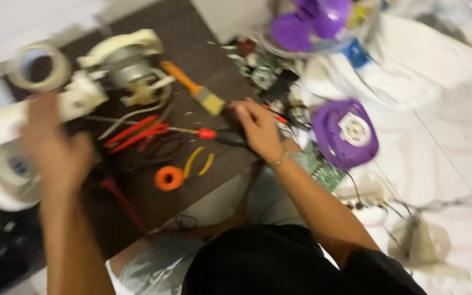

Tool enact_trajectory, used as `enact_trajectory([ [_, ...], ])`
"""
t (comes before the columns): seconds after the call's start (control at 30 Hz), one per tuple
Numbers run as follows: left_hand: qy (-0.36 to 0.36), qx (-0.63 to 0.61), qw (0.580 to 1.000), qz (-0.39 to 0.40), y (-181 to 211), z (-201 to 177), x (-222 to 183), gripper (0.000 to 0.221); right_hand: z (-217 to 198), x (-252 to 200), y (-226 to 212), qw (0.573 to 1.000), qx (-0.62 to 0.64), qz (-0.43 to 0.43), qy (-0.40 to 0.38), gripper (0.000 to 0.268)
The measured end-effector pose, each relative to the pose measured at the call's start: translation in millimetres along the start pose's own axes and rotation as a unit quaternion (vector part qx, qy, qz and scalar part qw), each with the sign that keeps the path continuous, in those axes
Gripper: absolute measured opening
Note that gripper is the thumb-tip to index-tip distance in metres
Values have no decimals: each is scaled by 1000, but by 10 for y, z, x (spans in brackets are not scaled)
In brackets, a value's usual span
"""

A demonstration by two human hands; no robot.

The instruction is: Disassembling a fan motor and housing using a screwdriver, pliers, and a brush for cleaning and repair.

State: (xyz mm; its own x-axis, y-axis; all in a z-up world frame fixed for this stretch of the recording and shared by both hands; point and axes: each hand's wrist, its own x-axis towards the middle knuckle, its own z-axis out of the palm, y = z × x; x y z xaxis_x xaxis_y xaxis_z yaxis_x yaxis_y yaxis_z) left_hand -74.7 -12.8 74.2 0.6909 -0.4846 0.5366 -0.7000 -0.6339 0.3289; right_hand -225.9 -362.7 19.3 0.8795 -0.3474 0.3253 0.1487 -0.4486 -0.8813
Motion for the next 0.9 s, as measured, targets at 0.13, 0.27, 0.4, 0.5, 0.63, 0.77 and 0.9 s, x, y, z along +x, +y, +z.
enact_trajectory([
  [0.13,21,-85,994,-66,505,-267,-512,66,-34,-36,-96,1000,6,20,14,26],
  [0.27,44,-142,983,-111,434,-281,-940,52,-57,-6,-141,1000,-14,3,1,22],
  [0.4,74,-91,980,-158,305,-137,-1195,39,-19,-8,-109,999,-15,5,-31,23],
  [0.5,129,-158,955,-217,367,-45,-1186,34,59,-31,100,999,-42,30,-8,25],
  [0.63,342,-169,891,-244,351,-122,-1159,26,53,-38,56,999,-32,-27,-5,18],
  [0.77,386,-45,862,-326,-147,-192,-1170,58,-13,-61,-85,995,-61,78,-32,28],
  [0.9,218,-134,880,-400,-641,-81,-1279,46,-40,-74,-25,995,-62,70,-39,28],
])
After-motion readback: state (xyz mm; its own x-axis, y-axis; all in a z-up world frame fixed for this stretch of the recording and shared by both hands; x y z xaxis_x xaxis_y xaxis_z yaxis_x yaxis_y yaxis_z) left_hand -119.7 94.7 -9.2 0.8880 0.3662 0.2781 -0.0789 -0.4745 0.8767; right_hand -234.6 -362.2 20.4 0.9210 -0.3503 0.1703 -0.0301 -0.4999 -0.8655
